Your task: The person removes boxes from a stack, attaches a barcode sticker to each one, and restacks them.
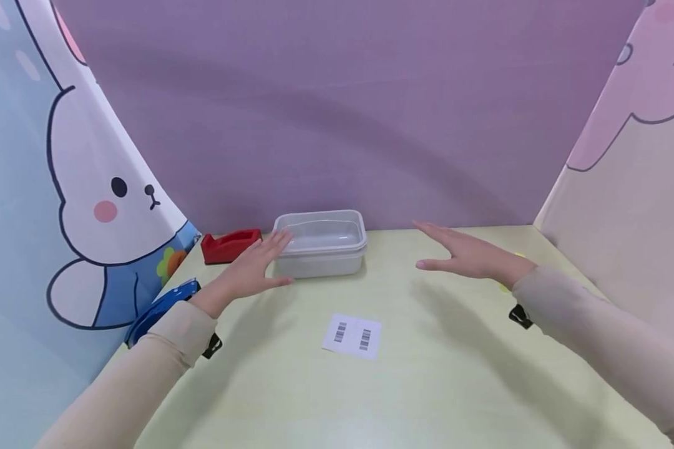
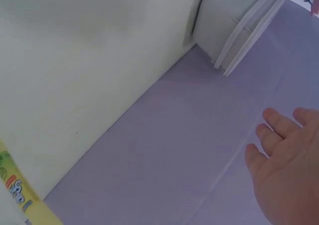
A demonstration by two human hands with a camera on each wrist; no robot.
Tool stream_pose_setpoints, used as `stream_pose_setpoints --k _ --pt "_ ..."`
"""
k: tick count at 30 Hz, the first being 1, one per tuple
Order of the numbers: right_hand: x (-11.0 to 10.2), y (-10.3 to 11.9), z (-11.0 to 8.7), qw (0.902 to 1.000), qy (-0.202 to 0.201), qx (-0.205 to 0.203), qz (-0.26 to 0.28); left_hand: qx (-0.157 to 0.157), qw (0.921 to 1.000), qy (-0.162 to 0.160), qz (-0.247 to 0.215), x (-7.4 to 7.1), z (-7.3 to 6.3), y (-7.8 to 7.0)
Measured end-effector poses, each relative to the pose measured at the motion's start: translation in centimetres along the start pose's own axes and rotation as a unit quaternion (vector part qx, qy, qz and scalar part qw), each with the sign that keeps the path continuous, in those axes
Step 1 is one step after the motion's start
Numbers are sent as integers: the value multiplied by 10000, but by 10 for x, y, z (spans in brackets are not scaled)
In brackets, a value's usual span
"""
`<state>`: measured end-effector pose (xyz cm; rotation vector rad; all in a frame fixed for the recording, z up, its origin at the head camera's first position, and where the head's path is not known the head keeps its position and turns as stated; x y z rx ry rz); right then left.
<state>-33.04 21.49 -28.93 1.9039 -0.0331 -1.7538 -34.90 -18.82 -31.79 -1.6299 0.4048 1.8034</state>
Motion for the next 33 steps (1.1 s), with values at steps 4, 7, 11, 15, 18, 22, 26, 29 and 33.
stream_pose_setpoints --k 4,7,11,15,18,22,26,29,33 --pt "1 4 13 9994 30 3 332 -166 9994 -167 -251 -1 6 10" --pt "2 6 23 9989 32 59 474 -291 9985 -210 -422 -3 12 18" --pt "5 9 35 9984 -14 84 552 -425 9964 -248 -689 -3 18 28" --pt "9 13 47 9981 13 108 611 -598 9919 -326 -1070 -2 19 35" --pt "13 15 57 9979 38 131 629 -744 9876 -365 -1336 -1 21 40" --pt "18 19 72 9975 -6 170 686 -928 9808 -456 -1655 0 22 46" --pt "23 22 86 9965 -156 203 794 -1148 9753 -499 -1820 3 23 56" --pt "27 23 95 9952 -285 272 894 -1377 9694 -517 -1966 7 23 66" --pt "33 25 107 9916 -362 419 1165 -1595 9614 -528 -2179 11 23 77"
Point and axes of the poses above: each hand's wrist, its own z-axis towards the middle knuckle, its own x-axis out of the palm, y = z × x, the point moved 4 cm from there along z, towards the middle knuckle, and after that the axes turned 9 degrees about x, right-handed, at the moved point
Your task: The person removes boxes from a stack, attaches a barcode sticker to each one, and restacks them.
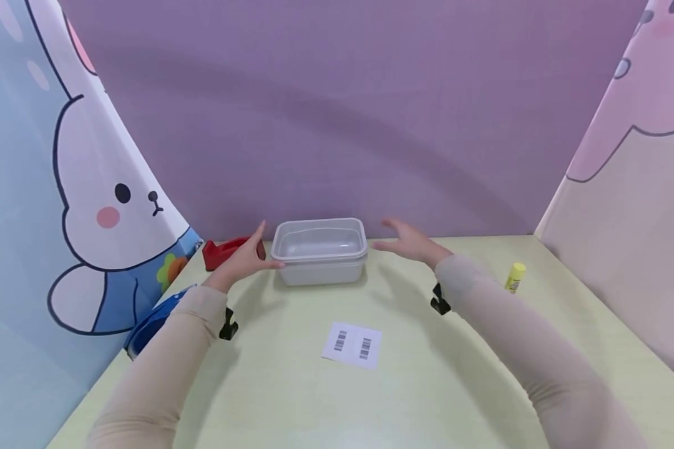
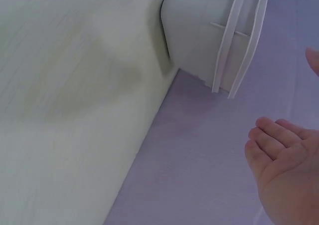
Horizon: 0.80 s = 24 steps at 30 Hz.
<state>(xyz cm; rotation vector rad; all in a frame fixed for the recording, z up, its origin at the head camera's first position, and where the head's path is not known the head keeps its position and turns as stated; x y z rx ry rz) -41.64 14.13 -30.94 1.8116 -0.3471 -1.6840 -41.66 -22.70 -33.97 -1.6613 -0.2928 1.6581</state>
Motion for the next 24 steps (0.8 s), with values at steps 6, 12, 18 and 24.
stream_pose_setpoints --k 6,12,18,24 --pt "15 2 16 9987 -7 167 477 -291 9992 144 -225 7 4 11" --pt "29 3 29 9928 0 568 1053 -508 9965 172 -642 20 11 21" --pt "40 9 39 9871 -261 774 1381 -205 9944 -2 -1040 28 17 24" --pt "47 12 44 9803 -527 1022 1609 157 9919 -144 -1250 32 19 24"
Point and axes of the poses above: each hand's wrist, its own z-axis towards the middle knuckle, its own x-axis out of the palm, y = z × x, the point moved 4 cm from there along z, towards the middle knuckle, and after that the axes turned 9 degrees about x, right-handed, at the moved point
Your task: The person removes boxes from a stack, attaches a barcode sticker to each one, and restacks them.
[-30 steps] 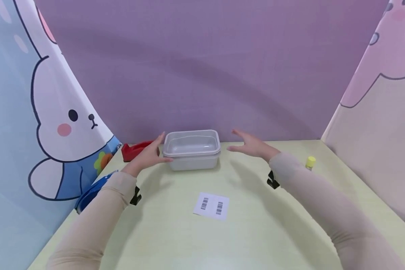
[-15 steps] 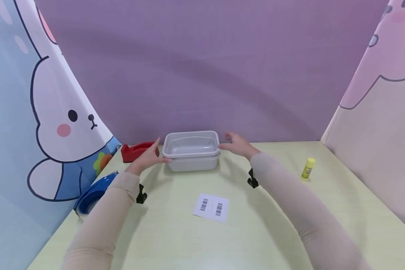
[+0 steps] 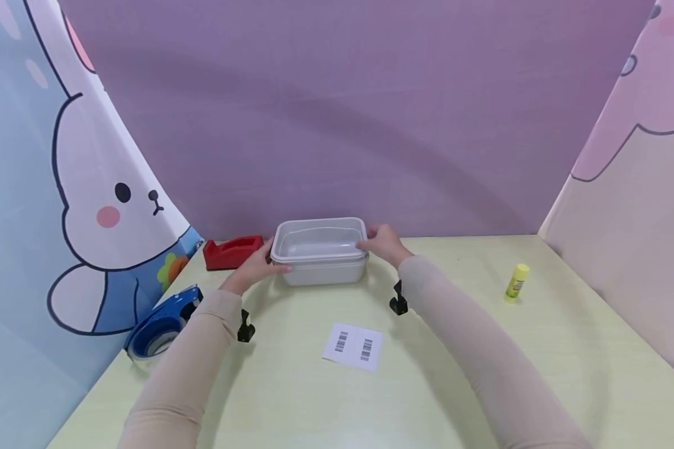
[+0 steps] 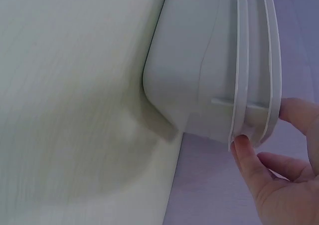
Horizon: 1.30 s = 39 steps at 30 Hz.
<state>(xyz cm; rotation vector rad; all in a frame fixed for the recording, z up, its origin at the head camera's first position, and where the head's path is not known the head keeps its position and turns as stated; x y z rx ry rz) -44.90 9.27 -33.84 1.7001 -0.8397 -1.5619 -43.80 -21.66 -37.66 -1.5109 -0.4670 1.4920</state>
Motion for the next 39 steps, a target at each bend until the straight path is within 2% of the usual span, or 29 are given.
stream_pose_setpoints --k 9,11,16,18,22,27,35,39 --pt "0 2 0 9987 -209 382 250 119 9987 -88 -482 3 -2 -4" --pt "0 3 0 9979 -279 493 304 60 9981 -45 -611 2 -4 -13" --pt "1 3 -1 9950 -425 711 560 -118 9968 -17 -789 4 -5 -17" --pt "1 2 -1 9938 -497 736 674 -121 9969 -48 -771 6 -3 -10" --pt "2 2 -3 9921 -606 785 774 -228 9972 -58 -703 6 -5 -10" --pt "0 6 -6 9906 -543 895 876 -463 9979 -39 -457 5 -7 -10" --pt "-13 21 -8 9885 -566 764 1175 -729 9973 103 -49 1 -8 -12" --pt "-22 29 -10 9893 -618 703 1116 -791 9967 164 -7 -1 -10 -10"
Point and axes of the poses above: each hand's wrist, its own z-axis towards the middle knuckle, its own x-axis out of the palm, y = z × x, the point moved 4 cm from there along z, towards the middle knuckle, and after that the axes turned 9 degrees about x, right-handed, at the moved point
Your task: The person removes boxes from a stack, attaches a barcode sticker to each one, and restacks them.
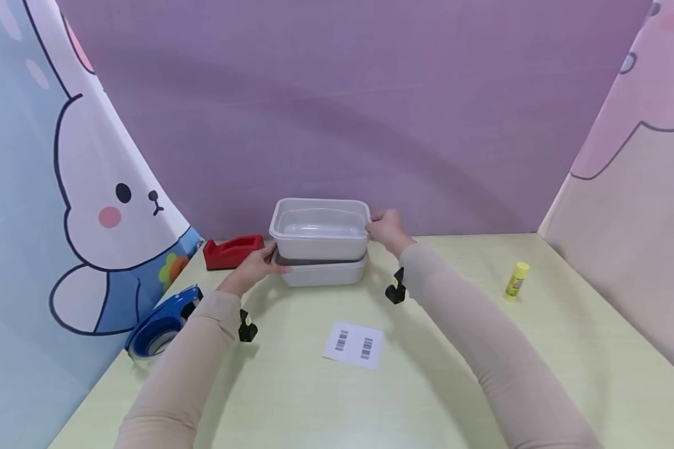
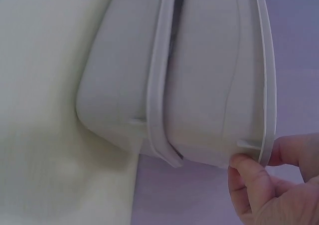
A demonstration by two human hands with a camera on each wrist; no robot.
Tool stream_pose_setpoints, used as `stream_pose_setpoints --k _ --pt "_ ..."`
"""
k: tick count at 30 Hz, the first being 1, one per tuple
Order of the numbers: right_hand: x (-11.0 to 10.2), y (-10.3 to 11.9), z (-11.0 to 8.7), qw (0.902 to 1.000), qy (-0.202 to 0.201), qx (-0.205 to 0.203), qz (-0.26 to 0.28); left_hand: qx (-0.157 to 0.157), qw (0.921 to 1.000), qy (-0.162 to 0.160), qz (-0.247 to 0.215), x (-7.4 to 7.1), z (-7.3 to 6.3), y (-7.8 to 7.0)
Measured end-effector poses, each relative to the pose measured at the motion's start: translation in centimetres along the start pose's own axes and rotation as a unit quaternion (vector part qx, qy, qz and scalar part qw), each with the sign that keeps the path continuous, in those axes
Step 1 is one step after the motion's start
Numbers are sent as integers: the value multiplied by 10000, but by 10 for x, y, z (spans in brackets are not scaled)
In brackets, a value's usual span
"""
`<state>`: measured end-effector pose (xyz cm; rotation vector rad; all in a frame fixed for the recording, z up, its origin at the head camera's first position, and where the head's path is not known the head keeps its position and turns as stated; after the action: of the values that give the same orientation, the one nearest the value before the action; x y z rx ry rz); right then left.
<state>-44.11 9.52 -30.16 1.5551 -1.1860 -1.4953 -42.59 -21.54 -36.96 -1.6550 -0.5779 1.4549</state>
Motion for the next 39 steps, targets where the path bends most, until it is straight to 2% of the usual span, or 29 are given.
stream_pose_setpoints --k 6,19,24,34,39 --pt "-16 10 -2 9999 49 -148 18 63 9999 -19 99 -3 0 -1" --pt "-63 7 -6 9996 -54 -126 -265 50 9999 9 152 -4 1 0" --pt "-82 1 -7 9993 -50 -137 -331 67 9997 35 248 -4 1 0" --pt "-121 -23 -7 9997 67 -7 -236 -71 9992 127 373 -6 -3 -3" --pt "-139 -35 -3 9995 8 -86 -309 -177 9987 187 435 -9 -2 -1"
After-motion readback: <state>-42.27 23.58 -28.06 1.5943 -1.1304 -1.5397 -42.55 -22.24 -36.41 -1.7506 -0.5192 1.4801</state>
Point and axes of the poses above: each hand's wrist, its own z-axis towards the middle knuckle, its own x-axis out of the palm, y = z × x, the point moved 4 cm from there along z, towards the middle knuckle, and after that the axes turned 9 degrees about x, right-handed, at the moved point
